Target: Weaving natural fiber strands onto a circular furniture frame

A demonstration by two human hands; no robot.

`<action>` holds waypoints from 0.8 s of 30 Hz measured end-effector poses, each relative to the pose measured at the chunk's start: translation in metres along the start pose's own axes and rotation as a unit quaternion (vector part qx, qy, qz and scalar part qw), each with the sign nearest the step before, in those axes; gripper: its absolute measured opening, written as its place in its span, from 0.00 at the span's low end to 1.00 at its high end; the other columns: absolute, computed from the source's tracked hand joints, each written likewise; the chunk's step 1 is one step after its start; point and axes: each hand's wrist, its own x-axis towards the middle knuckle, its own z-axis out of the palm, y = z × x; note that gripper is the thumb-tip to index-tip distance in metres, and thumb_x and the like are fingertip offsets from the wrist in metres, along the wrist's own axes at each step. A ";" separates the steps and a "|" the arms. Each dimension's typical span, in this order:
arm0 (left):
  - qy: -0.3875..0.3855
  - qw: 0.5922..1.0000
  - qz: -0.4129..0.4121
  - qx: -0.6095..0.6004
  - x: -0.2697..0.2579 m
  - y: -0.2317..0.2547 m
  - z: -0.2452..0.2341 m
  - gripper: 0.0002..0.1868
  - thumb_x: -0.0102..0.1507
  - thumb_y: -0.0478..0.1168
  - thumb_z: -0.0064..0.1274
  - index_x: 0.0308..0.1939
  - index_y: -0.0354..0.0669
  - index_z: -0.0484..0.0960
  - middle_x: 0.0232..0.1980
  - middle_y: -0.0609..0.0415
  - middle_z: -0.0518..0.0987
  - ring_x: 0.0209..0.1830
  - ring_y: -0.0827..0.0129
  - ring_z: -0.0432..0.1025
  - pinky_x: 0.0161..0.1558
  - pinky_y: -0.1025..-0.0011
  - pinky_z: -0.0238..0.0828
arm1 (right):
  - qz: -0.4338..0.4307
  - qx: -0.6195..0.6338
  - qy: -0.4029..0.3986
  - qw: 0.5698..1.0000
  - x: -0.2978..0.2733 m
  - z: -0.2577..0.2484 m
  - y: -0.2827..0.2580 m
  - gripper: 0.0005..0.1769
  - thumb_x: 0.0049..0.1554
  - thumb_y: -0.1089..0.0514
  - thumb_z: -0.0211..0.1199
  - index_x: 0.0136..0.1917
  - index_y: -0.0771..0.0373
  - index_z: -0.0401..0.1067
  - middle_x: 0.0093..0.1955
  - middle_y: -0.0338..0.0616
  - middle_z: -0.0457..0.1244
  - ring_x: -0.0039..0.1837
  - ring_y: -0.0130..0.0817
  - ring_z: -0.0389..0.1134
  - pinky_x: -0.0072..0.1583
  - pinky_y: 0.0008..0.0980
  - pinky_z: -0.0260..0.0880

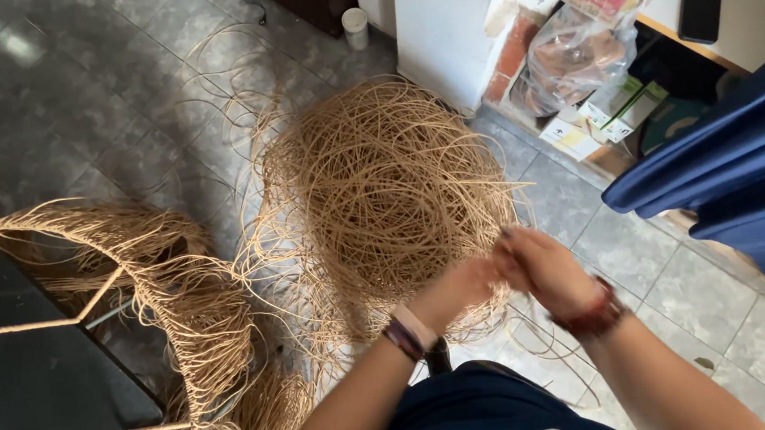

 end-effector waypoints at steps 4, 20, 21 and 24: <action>0.195 0.662 0.077 -0.719 0.011 0.008 -0.060 0.13 0.68 0.40 0.42 0.49 0.43 0.81 0.34 0.61 0.75 0.31 0.71 0.63 0.37 0.71 0.57 | 0.035 -0.071 0.017 0.997 -0.050 -0.035 -0.001 0.13 0.65 0.58 0.51 0.37 0.60 0.61 0.29 0.37 0.47 0.27 0.27 0.44 0.27 0.27 0.40; 0.159 0.868 0.027 -0.470 0.005 -0.003 -0.039 0.15 0.70 0.33 0.37 0.56 0.37 0.76 0.42 0.53 0.75 0.42 0.69 0.62 0.47 0.69 0.59 | 0.045 -0.096 0.050 0.993 -0.034 0.008 0.008 0.11 0.65 0.59 0.51 0.39 0.59 0.63 0.29 0.39 0.52 0.26 0.25 0.50 0.26 0.23 0.45; 0.162 0.868 0.026 -0.469 0.009 0.000 -0.049 0.15 0.70 0.33 0.37 0.56 0.37 0.76 0.42 0.53 0.75 0.42 0.69 0.62 0.47 0.69 0.59 | 0.046 -0.096 0.048 0.993 -0.045 -0.005 0.008 0.11 0.65 0.59 0.51 0.39 0.59 0.63 0.29 0.39 0.52 0.26 0.25 0.50 0.26 0.23 0.45; 0.303 0.606 0.047 -0.734 0.015 0.026 -0.058 0.19 0.78 0.46 0.32 0.45 0.42 0.77 0.23 0.62 0.69 0.14 0.81 0.52 0.20 0.82 0.50 | 0.033 -0.118 -0.078 0.989 -0.064 -0.017 -0.014 0.15 0.67 0.55 0.47 0.40 0.63 0.61 0.31 0.41 0.51 0.28 0.27 0.45 0.30 0.25 0.41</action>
